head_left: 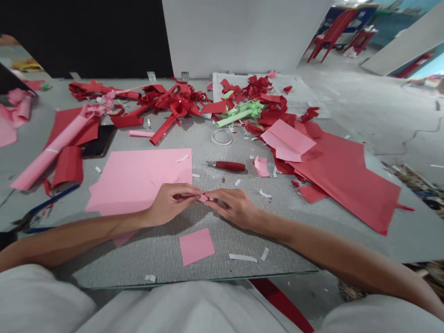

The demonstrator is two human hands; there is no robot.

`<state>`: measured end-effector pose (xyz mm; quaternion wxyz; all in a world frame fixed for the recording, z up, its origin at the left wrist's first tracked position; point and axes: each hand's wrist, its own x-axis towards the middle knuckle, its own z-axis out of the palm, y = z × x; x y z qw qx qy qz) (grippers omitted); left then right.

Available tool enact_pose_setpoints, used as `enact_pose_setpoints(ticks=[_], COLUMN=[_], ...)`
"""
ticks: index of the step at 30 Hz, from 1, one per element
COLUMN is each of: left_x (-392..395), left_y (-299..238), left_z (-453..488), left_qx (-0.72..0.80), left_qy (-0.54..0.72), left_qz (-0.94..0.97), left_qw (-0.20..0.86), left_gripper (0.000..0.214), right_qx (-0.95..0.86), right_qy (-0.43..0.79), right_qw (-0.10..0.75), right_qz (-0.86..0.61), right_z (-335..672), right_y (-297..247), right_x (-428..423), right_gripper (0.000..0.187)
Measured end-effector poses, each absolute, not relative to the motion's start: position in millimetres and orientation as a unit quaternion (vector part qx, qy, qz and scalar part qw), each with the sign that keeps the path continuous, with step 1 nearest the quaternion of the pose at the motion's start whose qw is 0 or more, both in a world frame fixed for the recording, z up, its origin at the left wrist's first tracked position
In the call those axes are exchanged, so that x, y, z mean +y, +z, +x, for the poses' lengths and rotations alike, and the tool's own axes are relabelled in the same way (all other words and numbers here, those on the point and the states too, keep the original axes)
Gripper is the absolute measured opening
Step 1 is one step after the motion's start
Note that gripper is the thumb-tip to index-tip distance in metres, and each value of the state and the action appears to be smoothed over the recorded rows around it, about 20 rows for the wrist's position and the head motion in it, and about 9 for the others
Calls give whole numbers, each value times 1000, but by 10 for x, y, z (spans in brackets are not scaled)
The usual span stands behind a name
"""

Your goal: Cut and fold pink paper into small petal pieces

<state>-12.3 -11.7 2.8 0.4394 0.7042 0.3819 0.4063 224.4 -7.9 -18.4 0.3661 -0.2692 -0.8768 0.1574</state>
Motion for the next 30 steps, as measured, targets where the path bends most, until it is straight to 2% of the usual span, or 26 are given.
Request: enact_pose_setpoints(ticks=[5, 12, 18, 24, 30], left_x=[-136, -115, -96, -97, -52], left_y=[-8, 13, 85, 112, 92], left_z=[-138, -98, -98, -101, -85], left_qx=[403, 412, 418, 415, 411], left_qy=[389, 365, 331, 337, 336], left_qz=[695, 699, 746, 725, 694], left_qw=[451, 457, 399, 434, 487], left_gripper=[22, 35, 44, 48, 50], right_qx=[-852, -861, -852, -813, -774], right_qy=[221, 228, 255, 376, 425], right_qw=[342, 322, 329, 302, 305], right_qz=[-328, -321, -317, -326, -358], right_z=[2179, 2202, 2175, 2163, 2167], right_y=[-202, -218, -133, -33, -22], right_x=[-119, -72, -53, -50, -1], right_gripper=[24, 34, 46, 30, 31])
